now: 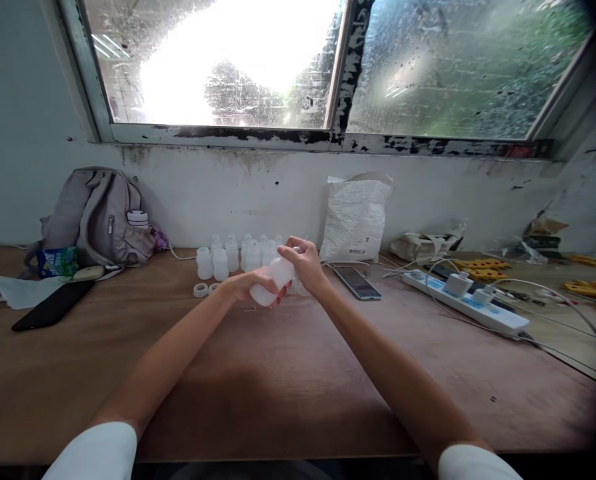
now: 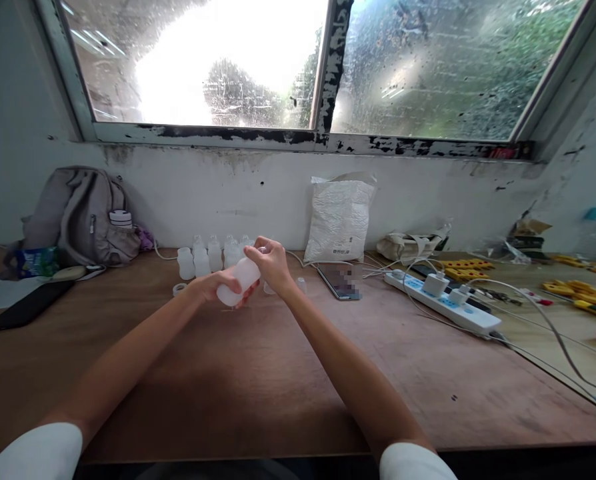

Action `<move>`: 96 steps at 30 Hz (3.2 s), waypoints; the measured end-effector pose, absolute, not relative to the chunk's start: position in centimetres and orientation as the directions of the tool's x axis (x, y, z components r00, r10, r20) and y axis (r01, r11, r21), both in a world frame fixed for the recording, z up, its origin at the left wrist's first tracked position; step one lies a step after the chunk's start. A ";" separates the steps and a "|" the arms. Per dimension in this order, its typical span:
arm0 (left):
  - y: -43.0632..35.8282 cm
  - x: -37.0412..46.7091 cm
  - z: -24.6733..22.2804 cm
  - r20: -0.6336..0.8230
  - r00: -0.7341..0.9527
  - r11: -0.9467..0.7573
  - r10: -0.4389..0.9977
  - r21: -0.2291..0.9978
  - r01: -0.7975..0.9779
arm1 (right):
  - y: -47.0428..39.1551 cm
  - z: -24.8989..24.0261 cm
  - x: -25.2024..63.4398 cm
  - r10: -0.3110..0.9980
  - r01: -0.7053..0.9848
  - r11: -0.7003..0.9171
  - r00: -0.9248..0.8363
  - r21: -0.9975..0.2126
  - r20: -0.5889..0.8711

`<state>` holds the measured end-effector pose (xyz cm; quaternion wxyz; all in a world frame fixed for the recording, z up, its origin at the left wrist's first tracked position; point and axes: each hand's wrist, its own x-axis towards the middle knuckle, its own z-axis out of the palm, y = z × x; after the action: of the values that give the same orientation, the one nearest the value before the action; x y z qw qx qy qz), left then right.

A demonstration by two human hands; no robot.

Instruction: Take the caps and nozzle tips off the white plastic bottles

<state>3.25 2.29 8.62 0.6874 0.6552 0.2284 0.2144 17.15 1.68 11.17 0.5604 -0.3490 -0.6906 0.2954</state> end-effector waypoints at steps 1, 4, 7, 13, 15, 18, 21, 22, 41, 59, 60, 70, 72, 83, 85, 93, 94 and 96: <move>2.3 3.3 8.3 -0.070 0.822 0.124 0.565 0.992 0.000 | 1.2 11.5 17.0 0.804 0.098 0.590 -0.165 -0.802 0.571; 2.3 3.4 7.6 -0.179 0.841 0.287 0.511 0.958 0.030 | -0.1 12.6 16.9 0.756 -0.025 0.624 -0.235 -0.781 0.611; 2.3 3.3 8.2 -0.191 0.827 0.319 0.528 0.948 0.015 | 0.1 12.8 17.5 0.755 -0.076 0.594 -0.291 -0.801 0.588; 2.4 0.9 10.6 -0.054 0.777 0.146 0.627 0.988 -0.049 | 5.6 8.9 20.2 0.870 0.096 0.411 -0.338 -0.906 0.359; 2.4 -0.1 11.0 -0.122 0.760 0.092 0.639 0.992 0.082 | 7.0 7.7 20.9 0.920 0.183 0.330 -0.282 -0.926 0.272; 2.3 -0.9 11.1 -0.280 0.710 0.028 0.646 0.939 0.344 | 7.3 7.6 21.2 0.942 0.119 0.243 -0.266 -0.963 0.204; 2.3 -1.0 11.0 -0.380 0.652 -0.018 0.656 0.856 0.517 | 6.1 8.8 20.8 0.918 0.164 0.194 -0.378 -0.967 0.120; 2.4 -1.0 10.9 -0.393 0.643 -0.034 0.658 0.837 0.546 | 5.7 9.1 20.6 0.906 0.231 0.178 -0.417 -0.956 0.068; 3.4 -2.1 11.1 -0.421 0.582 -0.121 0.696 0.730 0.673 | 5.4 9.7 21.1 0.788 0.376 0.231 -0.613 -0.897 -0.054; 4.1 -2.9 11.1 -0.141 0.523 -0.326 0.841 0.639 0.697 | 5.8 10.1 21.3 0.891 0.188 0.248 -0.430 -0.950 0.147; 4.2 -3.1 11.1 -0.114 0.512 -0.345 0.851 0.613 0.710 | 5.8 10.0 21.4 0.896 0.207 0.248 -0.422 -0.946 0.143; 5.8 -4.1 10.0 0.344 0.140 -0.269 0.928 0.361 0.893 | 7.1 8.5 21.3 0.917 0.315 0.290 -0.360 -0.903 0.169; 6.1 -3.9 9.6 0.432 0.114 -0.266 0.895 0.308 0.914 | 7.4 8.2 21.3 0.919 0.327 0.296 -0.354 -0.897 0.174; 8.7 -3.2 6.8 0.656 0.024 -0.112 0.754 0.093 0.989 | 9.3 6.3 21.7 0.914 0.388 0.330 -0.358 -0.861 0.190; 9.2 -3.1 6.2 0.638 -0.009 -0.078 0.770 0.108 0.991 | 9.5 6.1 21.8 0.917 0.402 0.328 -0.353 -0.855 0.186; 10.3 -2.7 4.7 0.601 0.020 -0.082 0.799 0.075 0.994 | 9.5 5.8 22.0 0.910 0.440 0.339 -0.376 -0.831 0.172; 10.5 -2.7 4.5 0.603 0.022 -0.080 0.797 0.069 0.994 | 9.4 5.8 21.9 0.910 0.444 0.339 -0.379 -0.830 0.169; 10.7 -2.8 4.3 0.610 0.023 -0.075 0.792 0.059 0.995 | 9.3 5.8 21.8 0.910 0.450 0.337 -0.381 -0.827 0.164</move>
<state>-2.75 10.67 4.32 -0.1987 0.6871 0.6505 0.2555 21.79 9.27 5.82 0.3233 -0.4529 -0.7510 0.3556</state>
